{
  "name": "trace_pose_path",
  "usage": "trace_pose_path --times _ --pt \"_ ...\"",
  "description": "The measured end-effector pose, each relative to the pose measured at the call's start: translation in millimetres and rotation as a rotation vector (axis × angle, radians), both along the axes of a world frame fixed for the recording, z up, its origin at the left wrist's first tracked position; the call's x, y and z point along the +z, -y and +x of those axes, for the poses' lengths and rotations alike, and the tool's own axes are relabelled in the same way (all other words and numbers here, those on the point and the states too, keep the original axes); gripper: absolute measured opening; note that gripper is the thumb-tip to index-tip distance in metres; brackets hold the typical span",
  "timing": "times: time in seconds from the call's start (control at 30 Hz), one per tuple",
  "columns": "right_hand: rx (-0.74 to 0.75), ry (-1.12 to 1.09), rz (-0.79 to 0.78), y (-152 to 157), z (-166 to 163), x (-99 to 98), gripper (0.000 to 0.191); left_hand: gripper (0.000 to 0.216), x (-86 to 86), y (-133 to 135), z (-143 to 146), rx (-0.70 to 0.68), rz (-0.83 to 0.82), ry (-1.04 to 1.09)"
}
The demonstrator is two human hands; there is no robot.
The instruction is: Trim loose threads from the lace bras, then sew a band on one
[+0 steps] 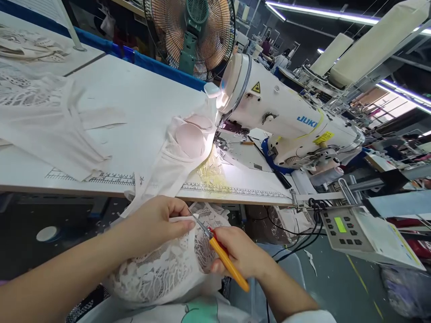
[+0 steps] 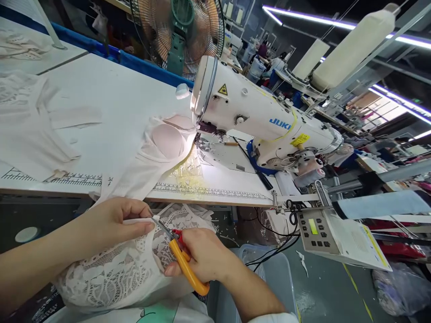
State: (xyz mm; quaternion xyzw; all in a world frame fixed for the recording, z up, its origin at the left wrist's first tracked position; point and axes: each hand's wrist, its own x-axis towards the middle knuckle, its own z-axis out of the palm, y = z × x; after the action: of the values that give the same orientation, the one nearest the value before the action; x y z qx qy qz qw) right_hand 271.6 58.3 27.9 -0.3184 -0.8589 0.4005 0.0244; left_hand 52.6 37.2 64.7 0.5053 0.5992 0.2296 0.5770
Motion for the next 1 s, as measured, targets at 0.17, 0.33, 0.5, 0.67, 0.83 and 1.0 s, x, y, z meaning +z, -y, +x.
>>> trace_pose_path --times 0.17,0.33,0.5,0.67,0.83,1.0 --pt "-0.027 0.020 -0.021 -0.8 -0.4 -0.3 0.051 0.028 -6.0 -3.6 -4.3 -0.032 -0.048 0.109" --pt "-0.037 -0.020 0.003 0.8 -2.5 -10.6 0.048 0.029 -10.0 -4.3 -5.2 -0.015 -0.068 0.222" --pt "-0.135 -0.050 0.032 0.0 -5.1 -21.0 0.049 0.027 -7.2 -0.9 -7.4 0.006 -0.046 0.192" --pt "-0.144 -0.129 -0.007 -5.8 -1.1 -7.5 0.048 0.025 -6.3 7.1 -10.8 0.040 0.018 0.181" --pt "-0.111 -0.176 0.015 -2.3 -2.0 3.7 0.053 0.028 -4.1 15.3 -13.0 0.142 0.107 0.132" --pt "-0.061 -0.115 0.045 0.6 -9.6 4.8 0.051 0.021 0.0 24.0 -16.6 0.196 0.117 0.146"
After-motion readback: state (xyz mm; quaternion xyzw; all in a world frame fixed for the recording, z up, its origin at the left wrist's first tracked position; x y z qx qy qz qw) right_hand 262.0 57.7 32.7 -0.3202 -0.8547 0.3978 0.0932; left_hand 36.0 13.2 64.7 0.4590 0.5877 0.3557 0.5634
